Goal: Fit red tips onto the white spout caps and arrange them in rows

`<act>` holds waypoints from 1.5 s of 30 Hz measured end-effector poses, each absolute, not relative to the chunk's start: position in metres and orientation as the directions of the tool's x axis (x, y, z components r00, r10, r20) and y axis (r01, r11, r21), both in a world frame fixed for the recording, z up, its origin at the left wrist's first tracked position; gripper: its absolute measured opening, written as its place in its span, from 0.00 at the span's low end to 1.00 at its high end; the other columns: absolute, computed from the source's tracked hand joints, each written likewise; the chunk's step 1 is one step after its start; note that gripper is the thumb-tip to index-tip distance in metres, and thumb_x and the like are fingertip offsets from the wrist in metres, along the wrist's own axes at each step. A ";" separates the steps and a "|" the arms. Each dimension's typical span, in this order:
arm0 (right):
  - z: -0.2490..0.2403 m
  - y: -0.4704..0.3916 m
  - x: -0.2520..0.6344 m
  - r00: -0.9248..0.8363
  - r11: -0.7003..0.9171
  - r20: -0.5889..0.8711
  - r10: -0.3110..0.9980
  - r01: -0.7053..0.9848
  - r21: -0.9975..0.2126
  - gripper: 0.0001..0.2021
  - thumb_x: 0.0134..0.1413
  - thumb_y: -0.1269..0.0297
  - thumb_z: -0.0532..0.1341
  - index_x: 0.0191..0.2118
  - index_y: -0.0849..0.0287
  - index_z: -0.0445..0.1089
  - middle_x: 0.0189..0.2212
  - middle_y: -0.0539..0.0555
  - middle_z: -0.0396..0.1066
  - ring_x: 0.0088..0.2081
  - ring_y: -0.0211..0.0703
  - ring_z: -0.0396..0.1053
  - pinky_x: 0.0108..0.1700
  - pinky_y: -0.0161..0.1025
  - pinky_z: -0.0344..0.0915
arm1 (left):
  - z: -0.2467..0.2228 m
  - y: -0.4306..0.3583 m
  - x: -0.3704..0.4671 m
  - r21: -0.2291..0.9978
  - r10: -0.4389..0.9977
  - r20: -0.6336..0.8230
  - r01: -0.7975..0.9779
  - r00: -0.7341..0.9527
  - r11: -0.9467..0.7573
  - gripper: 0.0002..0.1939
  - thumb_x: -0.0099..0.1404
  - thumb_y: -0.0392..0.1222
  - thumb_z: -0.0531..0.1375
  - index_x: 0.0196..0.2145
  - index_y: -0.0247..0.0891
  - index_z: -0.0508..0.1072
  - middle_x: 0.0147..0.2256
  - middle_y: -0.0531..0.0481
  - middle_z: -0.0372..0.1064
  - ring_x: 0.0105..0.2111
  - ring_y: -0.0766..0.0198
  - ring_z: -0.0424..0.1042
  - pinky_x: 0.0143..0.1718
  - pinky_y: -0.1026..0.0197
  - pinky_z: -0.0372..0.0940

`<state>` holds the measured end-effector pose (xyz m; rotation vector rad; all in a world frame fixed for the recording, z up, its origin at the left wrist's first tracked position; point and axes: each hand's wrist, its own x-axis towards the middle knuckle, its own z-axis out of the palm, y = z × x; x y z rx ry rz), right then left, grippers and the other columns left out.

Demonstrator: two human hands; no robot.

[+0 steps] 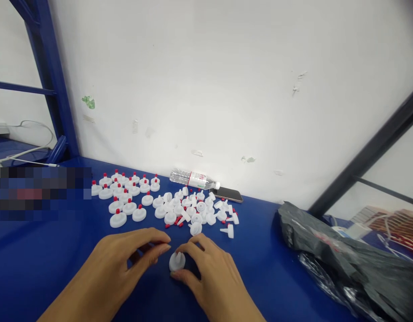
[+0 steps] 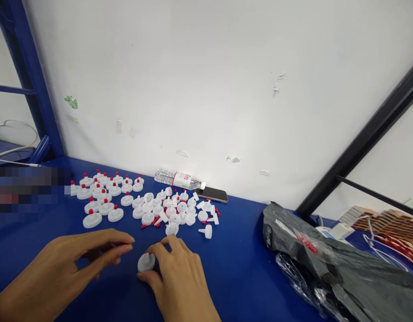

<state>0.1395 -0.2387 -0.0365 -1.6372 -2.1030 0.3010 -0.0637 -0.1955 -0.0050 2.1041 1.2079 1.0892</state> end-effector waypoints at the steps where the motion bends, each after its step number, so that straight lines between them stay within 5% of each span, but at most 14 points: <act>1: -0.037 -0.239 0.139 -0.203 0.285 0.222 0.954 0.845 -0.452 0.14 0.55 0.65 0.73 0.46 0.45 0.74 0.46 0.44 0.76 0.47 0.47 0.76 0.43 0.39 0.67 | -0.005 -0.195 -0.063 0.735 0.876 0.366 0.479 0.315 -0.480 0.11 0.62 0.55 0.63 0.31 0.52 0.83 0.26 0.59 0.80 0.24 0.64 0.77 0.24 0.71 0.67; 6: -0.031 -0.241 0.137 -0.172 0.242 0.184 0.968 0.832 -0.499 0.12 0.54 0.63 0.74 0.45 0.46 0.78 0.37 0.46 0.80 0.40 0.48 0.77 0.40 0.39 0.64 | -0.013 -0.191 -0.060 0.782 0.870 0.255 0.439 0.421 -0.442 0.11 0.68 0.53 0.60 0.33 0.50 0.80 0.31 0.60 0.80 0.28 0.67 0.77 0.27 0.72 0.66; 16: -0.025 -0.244 0.135 -0.226 0.404 0.358 0.906 0.716 -0.569 0.03 0.56 0.64 0.72 0.37 0.51 0.80 0.34 0.45 0.81 0.37 0.43 0.75 0.42 0.36 0.63 | -0.013 -0.198 -0.050 0.759 0.831 0.360 0.385 0.424 -0.525 0.07 0.65 0.47 0.63 0.32 0.51 0.82 0.31 0.60 0.80 0.27 0.68 0.77 0.24 0.73 0.64; 20: -0.025 -0.244 0.135 -0.161 0.362 0.364 0.917 0.717 -0.595 0.09 0.53 0.63 0.74 0.41 0.46 0.80 0.34 0.44 0.81 0.35 0.42 0.75 0.38 0.35 0.62 | -0.017 -0.195 -0.051 0.750 0.830 0.406 0.379 0.383 -0.542 0.06 0.64 0.48 0.64 0.33 0.53 0.83 0.31 0.61 0.82 0.27 0.68 0.78 0.23 0.75 0.66; 26: -0.017 -0.247 0.134 0.045 0.171 0.251 0.967 0.618 -0.768 0.15 0.46 0.62 0.75 0.36 0.52 0.70 0.31 0.42 0.79 0.31 0.40 0.74 0.35 0.33 0.62 | -0.026 -0.198 -0.051 0.765 0.849 0.447 0.372 0.282 -0.526 0.06 0.63 0.50 0.65 0.36 0.56 0.84 0.32 0.62 0.83 0.26 0.68 0.80 0.28 0.74 0.71; 31: -0.014 -0.247 0.137 0.056 0.217 0.273 0.960 0.463 -0.859 0.18 0.47 0.64 0.73 0.30 0.53 0.60 0.29 0.43 0.79 0.29 0.38 0.71 0.34 0.33 0.62 | -0.023 -0.207 -0.042 0.849 0.896 0.358 0.309 0.261 -0.429 0.11 0.64 0.52 0.66 0.44 0.55 0.84 0.41 0.57 0.84 0.36 0.62 0.83 0.38 0.70 0.76; 38: -0.012 -0.248 0.138 0.076 0.187 0.216 0.973 0.282 -0.941 0.24 0.43 0.64 0.76 0.26 0.53 0.56 0.22 0.42 0.70 0.34 0.42 0.77 0.34 0.32 0.62 | -0.011 -0.208 -0.042 0.946 0.929 0.228 0.160 0.291 -0.282 0.09 0.59 0.51 0.69 0.37 0.53 0.86 0.38 0.56 0.84 0.37 0.56 0.84 0.36 0.67 0.78; 45: -0.015 -0.244 0.139 0.001 0.190 0.208 0.978 0.402 -0.896 0.21 0.49 0.65 0.74 0.27 0.54 0.56 0.30 0.44 0.78 0.32 0.39 0.74 0.33 0.32 0.61 | -0.021 -0.207 -0.043 0.894 0.918 0.262 0.283 0.297 -0.346 0.10 0.62 0.53 0.67 0.39 0.54 0.86 0.38 0.57 0.84 0.38 0.56 0.84 0.40 0.66 0.77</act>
